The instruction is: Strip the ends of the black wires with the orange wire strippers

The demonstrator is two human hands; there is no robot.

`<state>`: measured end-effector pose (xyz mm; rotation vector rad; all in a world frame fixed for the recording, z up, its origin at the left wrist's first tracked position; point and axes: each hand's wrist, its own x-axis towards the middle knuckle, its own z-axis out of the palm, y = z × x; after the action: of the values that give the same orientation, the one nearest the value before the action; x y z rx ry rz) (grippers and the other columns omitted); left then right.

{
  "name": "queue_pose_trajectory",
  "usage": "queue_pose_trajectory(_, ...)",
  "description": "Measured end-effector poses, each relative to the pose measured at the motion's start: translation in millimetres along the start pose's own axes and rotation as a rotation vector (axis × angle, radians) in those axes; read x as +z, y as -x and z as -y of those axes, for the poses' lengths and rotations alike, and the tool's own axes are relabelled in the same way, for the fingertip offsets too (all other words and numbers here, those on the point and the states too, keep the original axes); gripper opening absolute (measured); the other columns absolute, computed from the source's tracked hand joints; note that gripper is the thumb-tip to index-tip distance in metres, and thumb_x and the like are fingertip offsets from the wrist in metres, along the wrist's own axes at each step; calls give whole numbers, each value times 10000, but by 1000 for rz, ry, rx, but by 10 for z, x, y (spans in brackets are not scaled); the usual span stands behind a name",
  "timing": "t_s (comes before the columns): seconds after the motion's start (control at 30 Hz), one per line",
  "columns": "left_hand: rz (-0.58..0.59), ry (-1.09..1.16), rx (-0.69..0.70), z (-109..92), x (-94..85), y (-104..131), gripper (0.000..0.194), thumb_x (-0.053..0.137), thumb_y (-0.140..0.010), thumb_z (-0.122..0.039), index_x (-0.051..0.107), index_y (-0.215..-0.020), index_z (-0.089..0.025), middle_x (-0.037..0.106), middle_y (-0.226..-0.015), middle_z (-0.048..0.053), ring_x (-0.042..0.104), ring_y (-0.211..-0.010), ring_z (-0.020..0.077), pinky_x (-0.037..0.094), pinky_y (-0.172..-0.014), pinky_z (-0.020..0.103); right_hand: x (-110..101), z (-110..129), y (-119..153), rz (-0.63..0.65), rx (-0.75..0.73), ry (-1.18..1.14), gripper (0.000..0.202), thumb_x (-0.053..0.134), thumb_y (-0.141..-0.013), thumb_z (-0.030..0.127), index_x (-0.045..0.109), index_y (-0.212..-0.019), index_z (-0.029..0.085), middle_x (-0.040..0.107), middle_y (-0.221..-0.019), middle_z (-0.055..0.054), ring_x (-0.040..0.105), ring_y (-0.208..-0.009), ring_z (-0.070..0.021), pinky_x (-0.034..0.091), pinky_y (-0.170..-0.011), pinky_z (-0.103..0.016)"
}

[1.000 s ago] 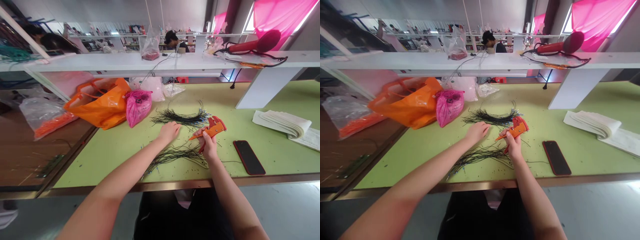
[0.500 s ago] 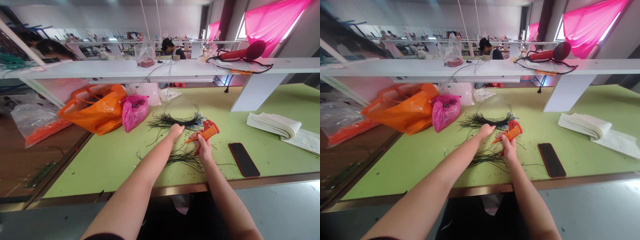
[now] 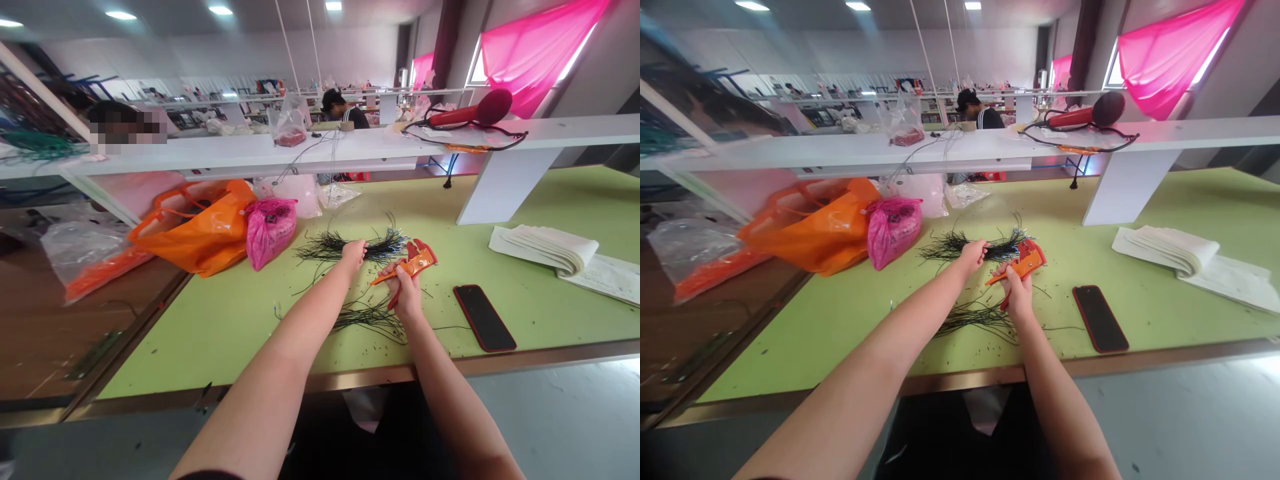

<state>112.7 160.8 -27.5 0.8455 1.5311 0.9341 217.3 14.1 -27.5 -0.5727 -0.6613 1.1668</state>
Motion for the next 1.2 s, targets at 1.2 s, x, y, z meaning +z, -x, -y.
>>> queue_pose_trajectory(1.2, 161, -1157, 771, 386, -1738, 1403, 366, 403, -1004, -360, 655, -1212, -195, 738, -1228, 123, 718, -1091, 292, 566, -923, 422, 110, -187, 108, 48, 193, 22, 311, 893, -694, 318, 659, -858, 197, 680, -815, -6, 674, -770, -168, 602, -817, -336)
